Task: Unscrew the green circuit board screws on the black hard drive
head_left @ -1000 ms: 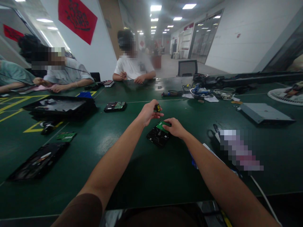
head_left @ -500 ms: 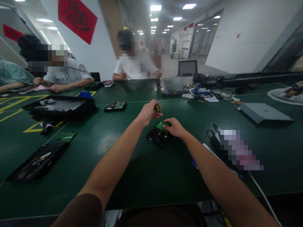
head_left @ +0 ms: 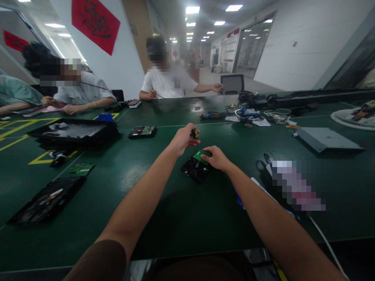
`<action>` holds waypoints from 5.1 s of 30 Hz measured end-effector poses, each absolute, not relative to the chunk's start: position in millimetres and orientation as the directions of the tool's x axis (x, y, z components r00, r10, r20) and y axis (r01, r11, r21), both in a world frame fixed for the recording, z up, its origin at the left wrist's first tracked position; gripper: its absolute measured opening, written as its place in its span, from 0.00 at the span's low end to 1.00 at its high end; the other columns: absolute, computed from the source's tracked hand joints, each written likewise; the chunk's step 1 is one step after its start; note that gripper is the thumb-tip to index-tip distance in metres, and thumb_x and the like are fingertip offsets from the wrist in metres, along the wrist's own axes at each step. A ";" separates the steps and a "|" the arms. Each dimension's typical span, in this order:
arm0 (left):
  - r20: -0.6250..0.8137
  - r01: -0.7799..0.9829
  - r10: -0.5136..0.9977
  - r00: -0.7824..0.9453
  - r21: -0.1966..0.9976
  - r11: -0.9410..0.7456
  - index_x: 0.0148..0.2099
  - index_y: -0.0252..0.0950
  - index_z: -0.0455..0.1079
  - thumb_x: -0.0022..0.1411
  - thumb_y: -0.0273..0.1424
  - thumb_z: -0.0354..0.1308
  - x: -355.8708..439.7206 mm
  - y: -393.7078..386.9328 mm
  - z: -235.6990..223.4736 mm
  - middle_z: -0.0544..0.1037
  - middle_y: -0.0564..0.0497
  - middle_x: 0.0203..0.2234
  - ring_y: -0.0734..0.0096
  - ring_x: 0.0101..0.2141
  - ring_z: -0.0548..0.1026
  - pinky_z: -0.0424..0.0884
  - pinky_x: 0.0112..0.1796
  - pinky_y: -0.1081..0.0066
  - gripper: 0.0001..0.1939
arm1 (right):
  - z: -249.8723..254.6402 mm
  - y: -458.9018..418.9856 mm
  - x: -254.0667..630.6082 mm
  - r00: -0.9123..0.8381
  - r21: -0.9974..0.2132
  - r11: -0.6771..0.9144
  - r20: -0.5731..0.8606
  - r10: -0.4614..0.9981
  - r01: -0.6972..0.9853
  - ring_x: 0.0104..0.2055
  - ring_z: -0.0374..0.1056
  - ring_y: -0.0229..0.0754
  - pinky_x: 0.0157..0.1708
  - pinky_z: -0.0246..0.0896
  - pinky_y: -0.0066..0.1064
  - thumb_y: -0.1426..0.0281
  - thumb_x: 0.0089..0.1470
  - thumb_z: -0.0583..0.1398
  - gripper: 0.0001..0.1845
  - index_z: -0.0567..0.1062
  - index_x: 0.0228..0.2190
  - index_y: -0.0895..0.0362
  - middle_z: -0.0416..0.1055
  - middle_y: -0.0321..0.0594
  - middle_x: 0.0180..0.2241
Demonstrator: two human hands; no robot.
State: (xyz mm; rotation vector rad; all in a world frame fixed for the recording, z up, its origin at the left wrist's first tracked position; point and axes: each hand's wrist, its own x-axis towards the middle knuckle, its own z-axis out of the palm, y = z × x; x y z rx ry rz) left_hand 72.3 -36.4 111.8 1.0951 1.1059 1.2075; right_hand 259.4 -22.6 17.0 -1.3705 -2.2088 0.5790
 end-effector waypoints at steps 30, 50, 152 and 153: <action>0.009 -0.063 0.999 0.043 0.998 -0.006 0.40 0.32 0.76 0.62 0.39 0.56 71.5 -33.9 109.9 0.79 0.45 0.35 0.72 0.23 0.77 0.68 0.22 0.74 0.15 | 19.1 -23.8 259.6 -0.379 -0.608 0.394 0.161 0.911 0.690 0.50 0.74 0.51 0.53 0.66 0.40 0.64 0.60 0.66 0.16 0.84 0.48 0.53 0.82 0.44 0.45; -0.069 -0.190 0.989 0.130 0.977 0.093 0.39 0.34 0.71 0.62 0.39 0.57 73.0 -36.9 112.5 0.81 0.43 0.37 0.67 0.25 0.80 0.71 0.24 0.72 0.12 | 17.0 -24.0 258.6 -0.378 -0.561 0.420 0.196 0.905 0.713 0.52 0.74 0.50 0.54 0.65 0.39 0.64 0.61 0.66 0.16 0.83 0.49 0.54 0.81 0.46 0.49; -0.041 -0.128 0.993 0.108 0.990 0.054 0.41 0.34 0.72 0.65 0.39 0.56 77.5 -38.4 111.6 0.79 0.45 0.35 0.69 0.23 0.79 0.69 0.23 0.73 0.13 | 11.5 -19.1 260.9 -0.409 -0.518 0.453 0.204 0.889 0.726 0.51 0.74 0.50 0.52 0.67 0.37 0.62 0.62 0.65 0.18 0.82 0.52 0.55 0.80 0.46 0.50; -0.051 -0.148 0.991 0.127 0.987 0.070 0.41 0.34 0.71 0.65 0.39 0.56 77.8 -38.8 111.6 0.80 0.44 0.36 0.69 0.23 0.79 0.69 0.23 0.72 0.13 | 11.6 -19.0 260.6 -0.411 -0.516 0.451 0.197 0.890 0.728 0.51 0.74 0.49 0.51 0.67 0.37 0.62 0.62 0.65 0.18 0.82 0.51 0.54 0.80 0.45 0.50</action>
